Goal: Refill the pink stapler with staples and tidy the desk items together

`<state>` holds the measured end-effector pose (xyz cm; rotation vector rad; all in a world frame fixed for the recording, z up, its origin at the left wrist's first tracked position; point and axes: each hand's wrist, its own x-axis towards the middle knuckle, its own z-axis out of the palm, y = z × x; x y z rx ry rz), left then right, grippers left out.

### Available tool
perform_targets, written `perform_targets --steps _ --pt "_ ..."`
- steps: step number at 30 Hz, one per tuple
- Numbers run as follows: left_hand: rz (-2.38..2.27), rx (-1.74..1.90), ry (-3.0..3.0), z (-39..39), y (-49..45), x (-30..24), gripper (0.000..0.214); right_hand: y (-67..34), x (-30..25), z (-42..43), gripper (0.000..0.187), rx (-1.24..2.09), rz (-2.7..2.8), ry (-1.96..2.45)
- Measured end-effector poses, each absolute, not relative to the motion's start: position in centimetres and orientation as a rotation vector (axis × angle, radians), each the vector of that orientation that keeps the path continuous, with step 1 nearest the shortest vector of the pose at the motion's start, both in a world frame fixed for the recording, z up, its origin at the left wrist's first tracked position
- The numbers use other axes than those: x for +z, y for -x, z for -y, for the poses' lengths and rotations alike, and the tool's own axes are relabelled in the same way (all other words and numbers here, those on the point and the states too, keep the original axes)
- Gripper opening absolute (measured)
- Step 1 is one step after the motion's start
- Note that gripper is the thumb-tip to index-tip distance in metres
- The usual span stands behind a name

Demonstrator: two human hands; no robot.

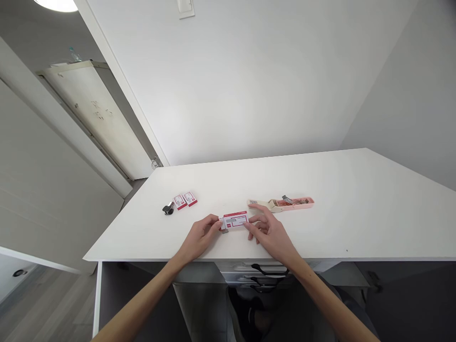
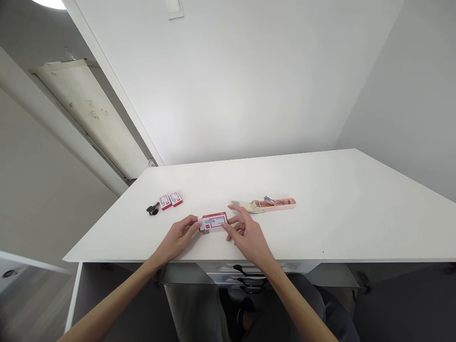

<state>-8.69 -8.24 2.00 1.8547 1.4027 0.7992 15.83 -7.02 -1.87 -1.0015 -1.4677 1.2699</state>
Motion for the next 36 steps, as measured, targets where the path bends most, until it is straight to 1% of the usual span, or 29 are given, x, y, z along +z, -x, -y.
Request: perform_targets --steps 5,9,14,18,21,25,29,31,34,36 --pt "-1.318 0.800 -1.761 8.1 9.2 1.7 0.036 -16.0 -1.3 7.2 0.045 1.298 1.623 0.981" --pt "-1.252 0.786 -1.713 8.2 9.4 1.9 0.034 -16.2 -1.3 7.2 0.045 1.345 1.639 0.944" --pt "-1.325 0.817 -1.751 8.2 9.2 2.3 0.037 -16.1 -1.1 7.2 0.050 1.368 1.626 0.958" --pt "-1.535 0.937 -1.746 8.0 10.4 2.4 0.042 -16.0 -1.3 7.3 0.055 1.342 1.612 0.986" --pt "-1.770 0.962 -1.752 7.8 12.8 2.8 0.045 -15.8 -1.6 7.2 0.047 1.306 1.633 1.010" --pt "-2.102 0.868 -1.752 8.0 16.3 3.1 0.049 -15.7 -1.6 7.3 0.035 1.278 1.666 1.028" --pt "-2.327 0.798 -1.818 8.6 18.0 2.5 0.048 -15.6 -1.2 7.4 0.029 1.267 1.682 1.055" --pt "-2.236 0.808 -2.067 9.0 18.0 2.0 0.043 -15.5 -1.2 7.5 0.026 1.236 1.703 1.081" --pt "-1.929 0.752 -2.499 9.4 17.5 1.3 0.035 -15.0 -1.4 7.4 0.022 1.082 1.810 1.102" --pt "-1.832 0.648 -2.615 9.4 17.0 1.0 0.038 -14.4 -1.6 7.3 0.021 0.934 1.933 1.100"
